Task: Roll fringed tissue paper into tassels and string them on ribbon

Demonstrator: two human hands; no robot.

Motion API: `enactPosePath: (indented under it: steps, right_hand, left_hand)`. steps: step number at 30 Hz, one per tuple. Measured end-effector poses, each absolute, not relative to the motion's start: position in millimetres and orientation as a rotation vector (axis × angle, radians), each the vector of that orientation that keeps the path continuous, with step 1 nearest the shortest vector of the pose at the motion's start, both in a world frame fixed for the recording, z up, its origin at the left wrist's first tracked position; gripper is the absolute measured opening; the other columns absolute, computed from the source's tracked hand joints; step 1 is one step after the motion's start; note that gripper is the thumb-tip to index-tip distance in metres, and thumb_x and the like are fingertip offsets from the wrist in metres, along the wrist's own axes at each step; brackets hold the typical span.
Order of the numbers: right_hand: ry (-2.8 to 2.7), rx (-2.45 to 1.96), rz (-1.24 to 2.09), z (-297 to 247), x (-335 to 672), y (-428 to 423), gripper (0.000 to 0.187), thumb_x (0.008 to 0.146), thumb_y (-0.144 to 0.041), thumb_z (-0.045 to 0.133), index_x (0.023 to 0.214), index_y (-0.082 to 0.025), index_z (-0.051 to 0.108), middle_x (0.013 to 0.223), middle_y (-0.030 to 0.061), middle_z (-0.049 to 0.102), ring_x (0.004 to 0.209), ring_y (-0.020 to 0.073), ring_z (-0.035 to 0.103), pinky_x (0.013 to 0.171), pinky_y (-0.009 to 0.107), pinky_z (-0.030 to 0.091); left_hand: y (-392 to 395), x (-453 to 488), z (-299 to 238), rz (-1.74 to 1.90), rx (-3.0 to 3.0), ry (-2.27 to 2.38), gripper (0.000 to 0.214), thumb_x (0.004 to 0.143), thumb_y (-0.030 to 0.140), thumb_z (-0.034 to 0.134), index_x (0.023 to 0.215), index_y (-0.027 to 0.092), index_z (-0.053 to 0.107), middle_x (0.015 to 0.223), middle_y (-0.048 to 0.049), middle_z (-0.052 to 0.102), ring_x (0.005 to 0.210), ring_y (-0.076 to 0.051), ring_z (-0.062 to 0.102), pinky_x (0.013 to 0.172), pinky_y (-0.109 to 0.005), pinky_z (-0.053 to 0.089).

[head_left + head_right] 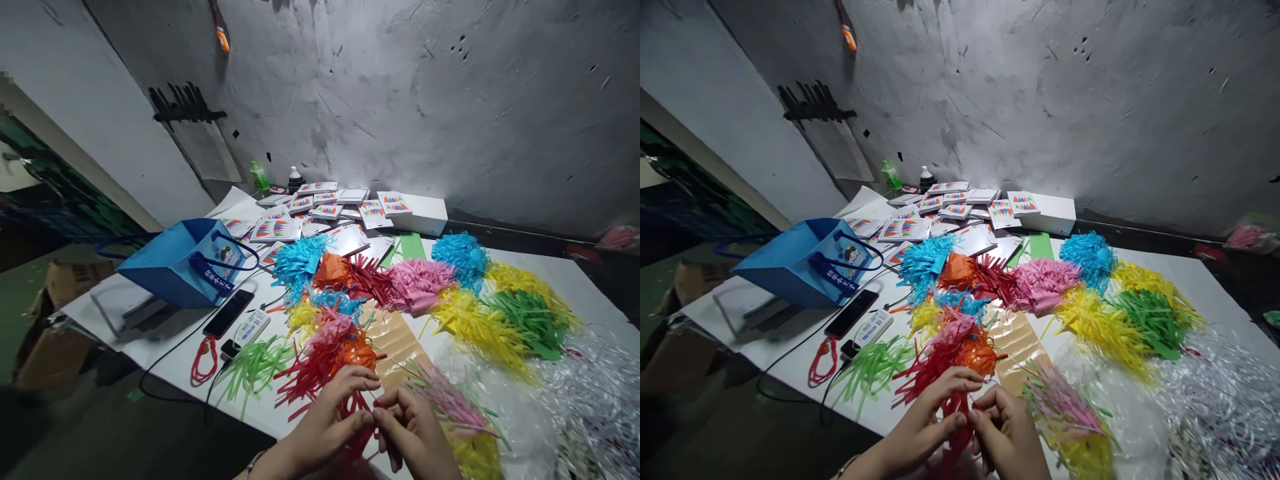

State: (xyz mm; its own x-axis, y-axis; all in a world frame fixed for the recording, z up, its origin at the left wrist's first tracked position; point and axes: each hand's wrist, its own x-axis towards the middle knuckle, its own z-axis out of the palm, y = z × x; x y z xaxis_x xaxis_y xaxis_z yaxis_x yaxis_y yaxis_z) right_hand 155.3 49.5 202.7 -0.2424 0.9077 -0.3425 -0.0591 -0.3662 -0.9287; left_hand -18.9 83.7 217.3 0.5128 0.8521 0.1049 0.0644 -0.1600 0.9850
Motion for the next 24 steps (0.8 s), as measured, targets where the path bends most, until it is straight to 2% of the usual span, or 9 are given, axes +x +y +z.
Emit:
enactPosePath:
  steps: [7, 11, 14, 16, 18, 19, 20, 22, 24]
  right_hand:
    - [-1.649, -1.496, 1.163, 179.9, 177.0, 46.2, 0.038, 0.094, -0.05, 0.046, 0.081, -0.02, 0.065, 0.067, 0.0034, 0.067, 0.061, 0.0152, 0.062, 0.057, 0.023, 0.044]
    - [-1.652, -1.878, 0.893, 145.6, 261.2, 36.4, 0.028, 0.087, -0.039, 0.05, 0.085, -0.024, 0.073, 0.082, 0.0074, 0.074, 0.077, 0.0253, 0.069, 0.073, 0.035, 0.05]
    - [-1.617, -2.294, 0.599, 135.1, 297.0, 33.0, 0.03, 0.08, -0.025, 0.046, 0.076, -0.021, 0.076, 0.09, 0.0162, 0.071, 0.074, 0.0293, 0.069, 0.072, 0.041, 0.05]
    - [-1.609, -2.192, 0.46, 140.9, 281.0, 37.4, 0.035, 0.081, -0.021, 0.044, 0.097, -0.019, 0.076, 0.112, 0.0189, 0.066, 0.088, 0.0296, 0.069, 0.081, 0.041, 0.051]
    - [-1.659, -1.824, 0.618, 151.7, 241.6, 45.7, 0.042, 0.087, -0.029, 0.048, 0.124, -0.018, 0.065, 0.123, 0.0162, 0.064, 0.109, 0.0291, 0.064, 0.091, 0.037, 0.05]
    - [-1.669, -1.682, 0.771, 156.5, 220.3, 50.0, 0.045, 0.089, -0.036, 0.052, 0.131, -0.019, 0.059, 0.123, 0.0141, 0.065, 0.104, 0.0263, 0.065, 0.088, 0.034, 0.051]
    - [-1.65, -1.588, 0.903, 159.7, 201.8, 53.7, 0.044, 0.092, -0.04, 0.051, 0.13, -0.02, 0.059, 0.112, 0.0117, 0.068, 0.087, 0.0221, 0.068, 0.077, 0.031, 0.053]
    - [-1.555, -1.565, 1.005, 159.5, 181.2, 58.2, 0.04, 0.096, -0.046, 0.043, 0.116, -0.02, 0.066, 0.086, 0.0062, 0.069, 0.062, 0.0168, 0.062, 0.061, 0.028, 0.05]
    - [-1.462, -1.634, 0.989, 151.1, 183.6, 58.1, 0.042, 0.097, -0.05, 0.041, 0.097, -0.019, 0.069, 0.069, 0.0027, 0.063, 0.051, 0.0151, 0.055, 0.054, 0.027, 0.045]
  left_hand:
    - [103.0, -24.4, 194.5, 1.164, 1.308, 1.111, 0.03, 0.088, 0.045, 0.065, 0.075, 0.017, 0.067, 0.081, -0.0041, 0.06, 0.079, -0.019, 0.057, 0.076, -0.028, 0.045]
    - [137.7, -64.2, 183.1, 1.401, 1.049, 1.343, 0.037, 0.085, 0.056, 0.062, 0.081, 0.019, 0.062, 0.066, 0.0031, 0.051, 0.061, -0.014, 0.046, 0.063, -0.024, 0.04]
    - [144.7, -72.9, 185.3, 1.451, 1.069, 1.373, 0.036, 0.084, 0.056, 0.065, 0.081, 0.02, 0.062, 0.066, 0.0037, 0.05, 0.064, -0.014, 0.046, 0.066, -0.024, 0.04]
    - [135.6, -56.7, 187.9, 1.362, 1.231, 1.314, 0.03, 0.084, 0.048, 0.068, 0.076, 0.019, 0.065, 0.073, -0.0001, 0.057, 0.073, -0.017, 0.052, 0.075, -0.026, 0.043]
    - [121.8, -28.6, 186.1, 1.173, 1.47, 1.17, 0.026, 0.088, 0.04, 0.065, 0.074, 0.019, 0.067, 0.083, -0.0051, 0.062, 0.083, -0.02, 0.057, 0.081, -0.028, 0.044]
    - [115.8, -13.8, 182.6, 1.074, 1.568, 1.089, 0.026, 0.091, 0.038, 0.061, 0.075, 0.018, 0.067, 0.087, -0.0067, 0.063, 0.085, -0.021, 0.058, 0.081, -0.029, 0.044]
    - [111.8, -0.2, 177.2, 0.983, 1.643, 1.026, 0.028, 0.093, 0.038, 0.058, 0.075, 0.018, 0.067, 0.089, -0.0077, 0.063, 0.086, -0.021, 0.059, 0.08, -0.029, 0.045]
    - [111.8, 19.9, 161.2, 0.848, 1.72, 0.98, 0.032, 0.095, 0.041, 0.054, 0.076, 0.018, 0.066, 0.09, -0.0084, 0.064, 0.087, -0.021, 0.061, 0.079, -0.029, 0.047]
    - [122.6, 30.4, 140.7, 0.761, 1.757, 1.022, 0.033, 0.097, 0.042, 0.048, 0.082, 0.018, 0.066, 0.093, -0.0088, 0.064, 0.089, -0.021, 0.061, 0.081, -0.03, 0.047]
